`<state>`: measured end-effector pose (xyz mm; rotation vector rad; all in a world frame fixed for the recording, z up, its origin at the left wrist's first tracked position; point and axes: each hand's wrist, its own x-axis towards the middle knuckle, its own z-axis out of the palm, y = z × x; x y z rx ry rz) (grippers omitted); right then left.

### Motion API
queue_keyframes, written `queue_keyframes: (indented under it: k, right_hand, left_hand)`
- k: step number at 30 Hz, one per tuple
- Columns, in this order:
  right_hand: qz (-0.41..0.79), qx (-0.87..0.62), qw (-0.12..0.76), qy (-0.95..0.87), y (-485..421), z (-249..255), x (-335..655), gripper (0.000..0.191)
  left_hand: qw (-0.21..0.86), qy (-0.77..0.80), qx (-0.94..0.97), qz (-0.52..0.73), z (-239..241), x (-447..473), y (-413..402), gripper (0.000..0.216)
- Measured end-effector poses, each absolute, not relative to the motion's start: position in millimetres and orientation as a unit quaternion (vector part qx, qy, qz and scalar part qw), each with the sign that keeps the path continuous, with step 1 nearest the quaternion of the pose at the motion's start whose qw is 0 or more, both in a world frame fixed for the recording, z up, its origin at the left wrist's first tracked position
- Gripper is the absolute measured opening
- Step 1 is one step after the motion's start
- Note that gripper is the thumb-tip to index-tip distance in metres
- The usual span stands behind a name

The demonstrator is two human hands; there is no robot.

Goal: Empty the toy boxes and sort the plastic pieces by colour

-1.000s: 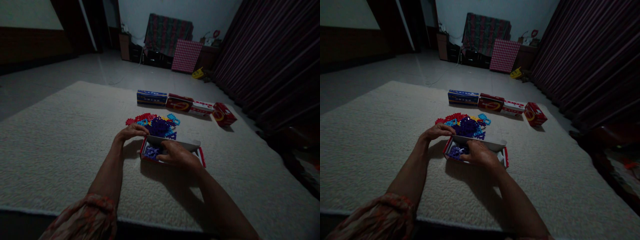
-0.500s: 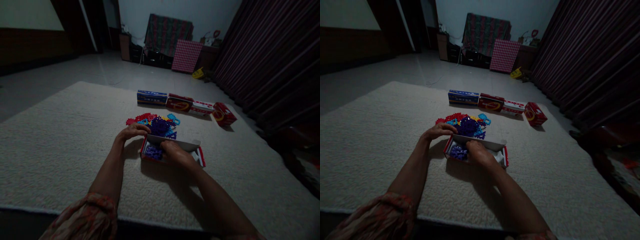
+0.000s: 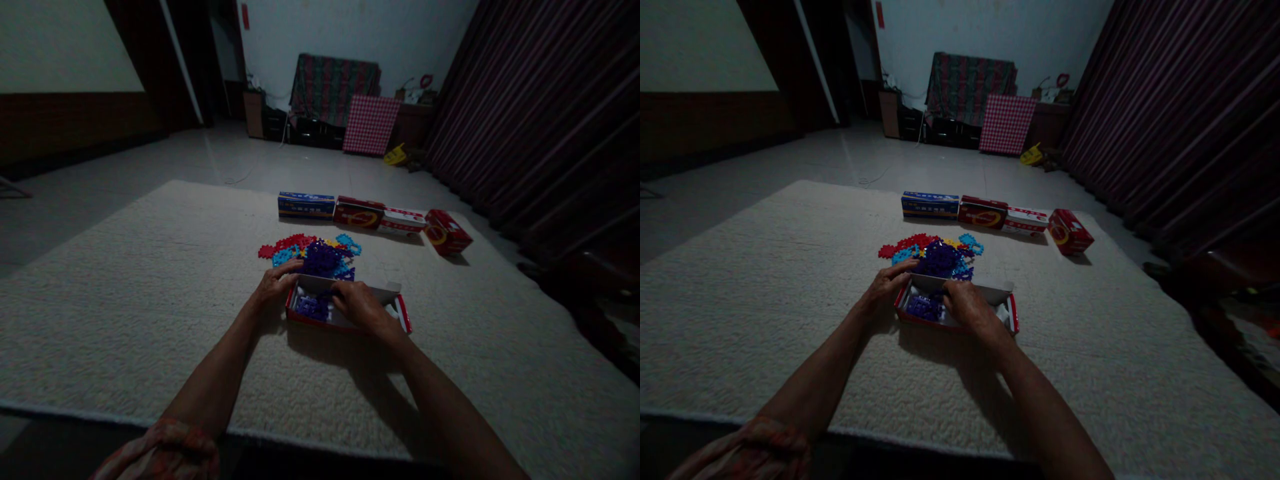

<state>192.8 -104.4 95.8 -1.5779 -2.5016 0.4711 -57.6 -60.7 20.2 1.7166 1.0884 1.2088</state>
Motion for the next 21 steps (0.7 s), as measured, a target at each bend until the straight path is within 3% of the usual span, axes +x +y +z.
queue_keyframes:
  k: [10,13,16,21]
  right_hand:
    - [0.146,-0.526,0.25,-0.8,-57,113,186,0.026]
    - [0.122,-0.52,0.264,-0.803,-47,110,184,0.042]
    - [0.114,-0.499,0.223,-0.83,-63,113,187,0.036]
    - [0.242,-0.441,0.063,-0.862,-99,120,188,0.014]
  left_hand:
    - [0.399,0.409,0.653,0.497,20,-54,-62,0.039]
    - [0.39,0.403,0.656,0.505,19,-53,-61,0.038]
    - [0.388,0.401,0.658,0.506,17,-53,-60,0.038]
    - [0.395,0.4,0.657,0.502,19,-53,-60,0.039]
